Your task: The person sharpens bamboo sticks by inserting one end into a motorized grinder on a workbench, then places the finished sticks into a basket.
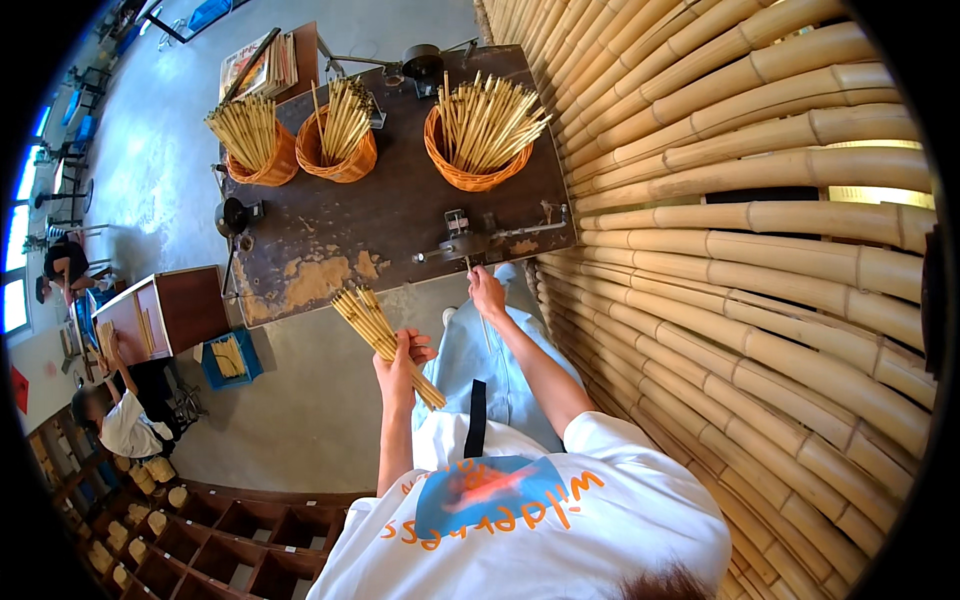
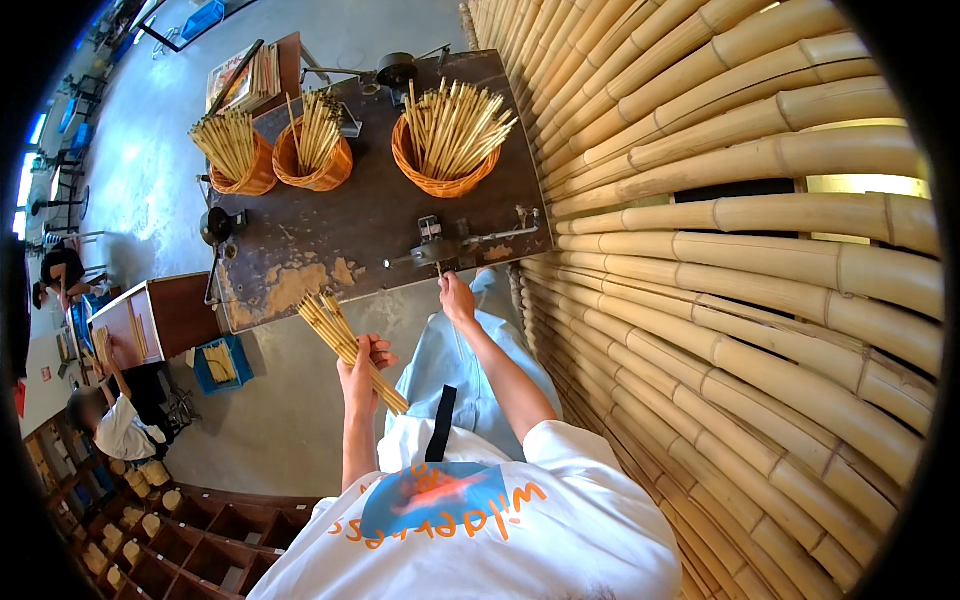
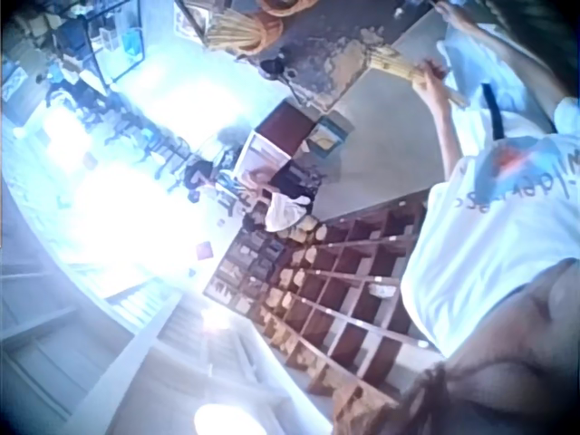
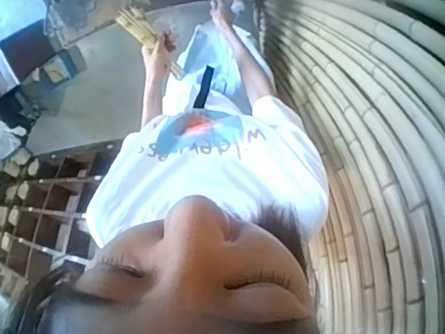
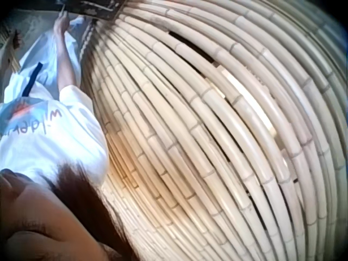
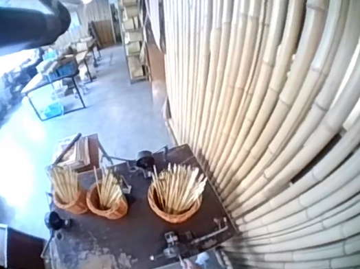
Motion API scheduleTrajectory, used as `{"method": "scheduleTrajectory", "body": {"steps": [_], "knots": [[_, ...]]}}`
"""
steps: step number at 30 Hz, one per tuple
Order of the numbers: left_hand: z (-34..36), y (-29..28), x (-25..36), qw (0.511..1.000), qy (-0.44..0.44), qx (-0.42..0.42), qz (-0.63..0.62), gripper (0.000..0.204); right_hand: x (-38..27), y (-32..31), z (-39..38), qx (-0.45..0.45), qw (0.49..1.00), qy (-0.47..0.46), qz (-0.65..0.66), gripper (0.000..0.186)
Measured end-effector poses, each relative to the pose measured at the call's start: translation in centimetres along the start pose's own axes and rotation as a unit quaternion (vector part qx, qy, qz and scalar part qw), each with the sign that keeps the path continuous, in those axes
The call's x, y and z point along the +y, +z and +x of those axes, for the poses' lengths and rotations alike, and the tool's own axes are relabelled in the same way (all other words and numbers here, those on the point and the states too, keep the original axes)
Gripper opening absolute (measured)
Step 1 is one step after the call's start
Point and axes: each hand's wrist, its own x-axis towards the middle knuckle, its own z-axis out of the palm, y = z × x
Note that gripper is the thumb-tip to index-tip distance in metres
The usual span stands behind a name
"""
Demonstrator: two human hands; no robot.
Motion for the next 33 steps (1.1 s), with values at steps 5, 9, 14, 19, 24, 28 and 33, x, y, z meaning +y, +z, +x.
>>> {"method": "scheduleTrajectory", "body": {"steps": [5,9,14,19,24,28,33], "knots": [[1.5,-0.1,0.3,1.000,-0.005,-0.004,0.000,0.026,2.1,2.1,0.4,-0.003,0.924,0.169,0.344,0.034],[2.3,-0.4,0.3,1.000,-0.020,0.009,0.004,0.025,1.0,2.0,-0.1,0.013,0.980,0.186,0.071,0.055],[4.1,0.2,-0.2,0.999,-0.045,0.020,0.011,0.025,0.4,2.6,-2.1,0.053,0.985,0.037,0.159,0.040],[6.1,0.8,-0.5,0.996,-0.073,0.043,0.019,0.025,-1.4,1.1,-2.0,-0.011,0.980,0.103,0.172,0.028],[7.7,1.8,-0.8,0.995,-0.086,0.048,0.012,0.025,-1.1,-0.4,-1.6,-0.059,0.974,0.124,0.181,0.029],[8.9,2.7,-0.9,0.993,-0.098,0.062,0.010,0.024,-0.6,-0.6,-1.5,-0.081,0.966,0.138,0.201,0.030],[10.0,3.5,-0.9,0.994,-0.079,0.077,0.000,0.022,-0.8,-0.5,-1.6,-0.080,0.969,0.138,0.189,0.031]]}}
